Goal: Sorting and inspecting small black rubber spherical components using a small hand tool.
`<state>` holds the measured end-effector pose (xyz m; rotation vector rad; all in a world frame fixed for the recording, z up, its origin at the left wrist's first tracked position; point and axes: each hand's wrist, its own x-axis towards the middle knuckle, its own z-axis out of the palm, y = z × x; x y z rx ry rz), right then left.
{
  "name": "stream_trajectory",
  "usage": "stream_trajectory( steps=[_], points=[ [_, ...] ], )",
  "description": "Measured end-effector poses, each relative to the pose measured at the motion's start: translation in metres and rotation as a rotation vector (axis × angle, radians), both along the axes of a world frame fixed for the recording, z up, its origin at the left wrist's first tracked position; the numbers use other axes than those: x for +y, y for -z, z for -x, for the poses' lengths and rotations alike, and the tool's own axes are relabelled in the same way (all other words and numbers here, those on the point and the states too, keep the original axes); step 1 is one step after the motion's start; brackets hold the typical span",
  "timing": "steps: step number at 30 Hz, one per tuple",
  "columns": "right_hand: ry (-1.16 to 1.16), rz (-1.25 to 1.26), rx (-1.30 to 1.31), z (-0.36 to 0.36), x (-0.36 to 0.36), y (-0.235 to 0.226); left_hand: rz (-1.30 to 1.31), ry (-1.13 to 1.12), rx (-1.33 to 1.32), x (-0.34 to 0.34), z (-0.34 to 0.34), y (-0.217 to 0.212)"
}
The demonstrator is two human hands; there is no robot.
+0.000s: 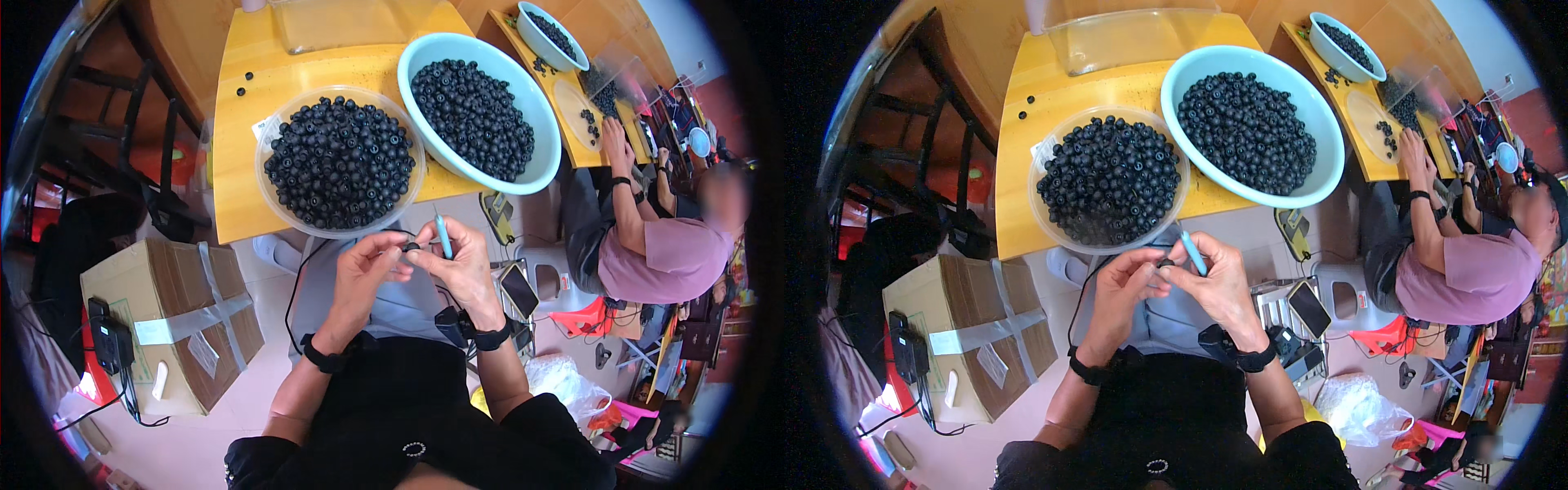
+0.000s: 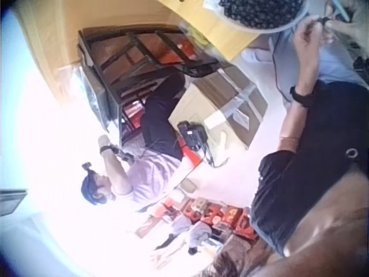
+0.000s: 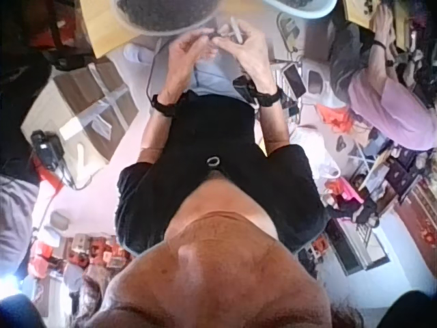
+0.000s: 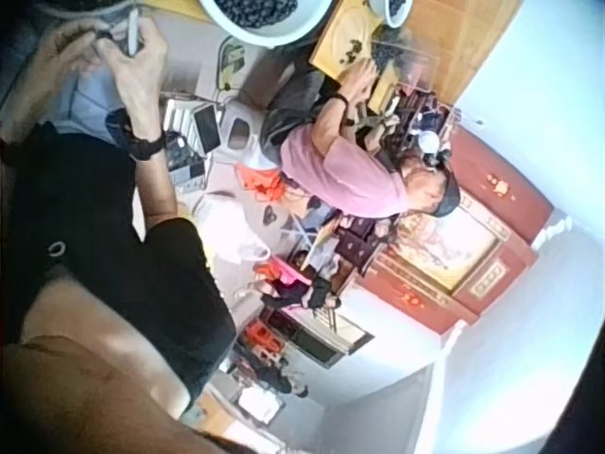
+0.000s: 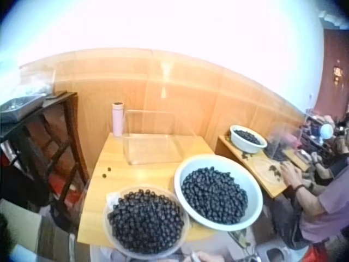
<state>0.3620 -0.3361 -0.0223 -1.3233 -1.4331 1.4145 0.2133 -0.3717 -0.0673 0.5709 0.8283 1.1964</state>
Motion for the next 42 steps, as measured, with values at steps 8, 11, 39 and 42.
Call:
stream_trajectory(
  steps=[8,11,39,42],
  points=[
    [0.186,-0.052,0.273,0.009,-0.016,0.01,0.0,0.087,-0.312,0.008,0.002,0.007],
    [0.218,-0.117,0.139,0.009,-0.019,0.01,0.005,0.087,-0.33,0.01,0.0,0.008],
    [-0.121,-0.494,-0.433,-0.019,-0.034,-0.011,-0.017,0.215,-0.539,0.012,0.002,0.015],
    [-0.134,-0.486,-0.462,-0.02,-0.036,-0.012,-0.017,0.22,-0.555,0.011,0.002,0.016]
  ],
)
